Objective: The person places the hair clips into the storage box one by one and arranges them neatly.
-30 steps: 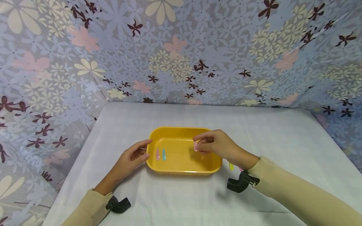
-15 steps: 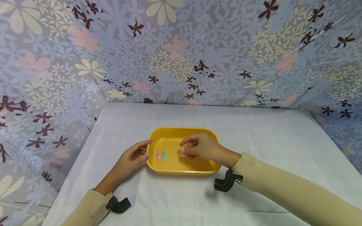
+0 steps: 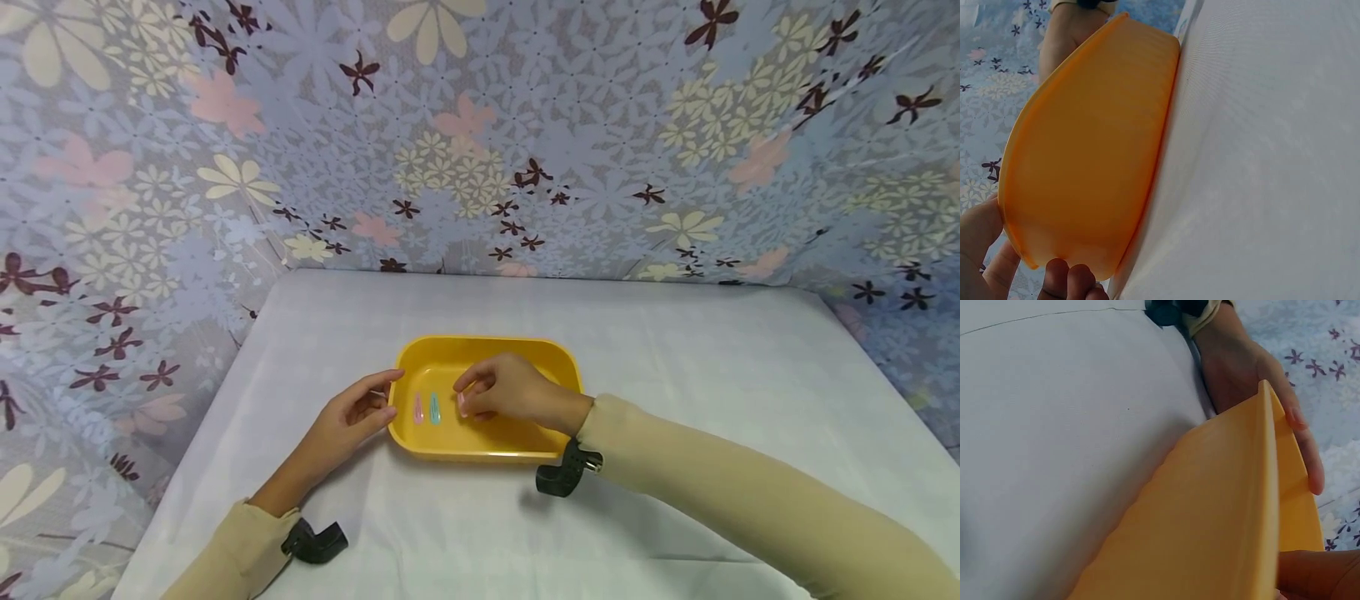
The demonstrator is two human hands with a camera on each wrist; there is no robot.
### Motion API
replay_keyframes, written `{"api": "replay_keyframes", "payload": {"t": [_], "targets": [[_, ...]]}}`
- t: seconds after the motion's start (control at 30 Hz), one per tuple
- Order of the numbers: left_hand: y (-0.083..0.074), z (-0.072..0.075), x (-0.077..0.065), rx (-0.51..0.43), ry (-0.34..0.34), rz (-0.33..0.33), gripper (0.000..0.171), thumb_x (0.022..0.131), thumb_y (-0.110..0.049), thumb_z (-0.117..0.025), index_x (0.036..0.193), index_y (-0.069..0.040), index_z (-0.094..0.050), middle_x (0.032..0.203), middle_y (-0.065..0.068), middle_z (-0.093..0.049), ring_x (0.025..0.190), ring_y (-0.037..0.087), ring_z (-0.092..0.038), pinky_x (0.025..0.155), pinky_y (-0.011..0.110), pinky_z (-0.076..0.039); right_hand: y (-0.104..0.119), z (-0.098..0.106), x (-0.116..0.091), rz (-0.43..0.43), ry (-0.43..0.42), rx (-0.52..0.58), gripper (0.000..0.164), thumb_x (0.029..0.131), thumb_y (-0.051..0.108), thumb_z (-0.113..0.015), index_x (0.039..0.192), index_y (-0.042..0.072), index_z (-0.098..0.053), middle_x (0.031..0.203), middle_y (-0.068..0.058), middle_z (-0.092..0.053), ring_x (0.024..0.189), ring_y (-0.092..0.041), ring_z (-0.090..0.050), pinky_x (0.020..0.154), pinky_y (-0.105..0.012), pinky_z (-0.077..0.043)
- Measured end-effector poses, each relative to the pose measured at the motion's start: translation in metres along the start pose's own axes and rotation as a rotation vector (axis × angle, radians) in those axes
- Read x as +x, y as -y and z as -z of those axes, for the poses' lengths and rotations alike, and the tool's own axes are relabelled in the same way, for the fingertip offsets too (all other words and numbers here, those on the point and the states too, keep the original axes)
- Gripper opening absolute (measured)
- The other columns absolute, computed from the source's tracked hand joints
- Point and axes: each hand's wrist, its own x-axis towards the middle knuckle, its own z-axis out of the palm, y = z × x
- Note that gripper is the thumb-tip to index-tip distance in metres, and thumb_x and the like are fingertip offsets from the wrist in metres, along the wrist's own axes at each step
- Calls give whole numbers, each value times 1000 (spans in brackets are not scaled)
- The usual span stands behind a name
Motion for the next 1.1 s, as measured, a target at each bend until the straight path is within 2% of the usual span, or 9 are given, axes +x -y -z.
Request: {"api": "replay_keyframes", "payload": {"t": [0.33,0.57,0.77,0.97,1.1], "targets": [[0,0,-1,12,3,9,48,100,-14,-68,146,-15,-56,120,13,-57,101,25,-57,87,20,-51,-3,-12,13,40,7,-93,19,87,7,-81,105,3,-78,76,-2,-71,64,-11,-64,62,-24,-55],[0,1,-1,7,10,-12,47,100,-14,-68,146,-15,-56,120,12,-57,101,24,-58,87,20,-51,-4,-16,14,56,9,-183,15,88,8,-80,103,6,-79,77,0,-69,65,-12,-60,61,-23,-51],[-1,2,0,3,14,-18,48,100,-14,-68,146,-15,-56,120,12,-56,101,24,-57,87,20,-51,-5,-20,16,90,-7,-257,15,89,9,-80,104,7,-78,73,1,-67,59,-12,-57,56,-23,-46],[0,1,1,-12,15,-20,48,100,-15,-68,146,-14,-56,117,13,-55,100,23,-58,85,21,-51,-5,-21,16,122,-28,-348,14,87,6,-80,101,9,-78,70,2,-61,62,-11,-51,57,-22,-39],[1,1,1,-18,16,-22,48,100,-15,-68,146,-14,-56,117,13,-55,99,22,-58,85,20,-51,-5,-22,16,133,-38,-372,14,87,6,-80,100,10,-78,70,3,-60,63,-11,-51,58,-22,-39]]}}
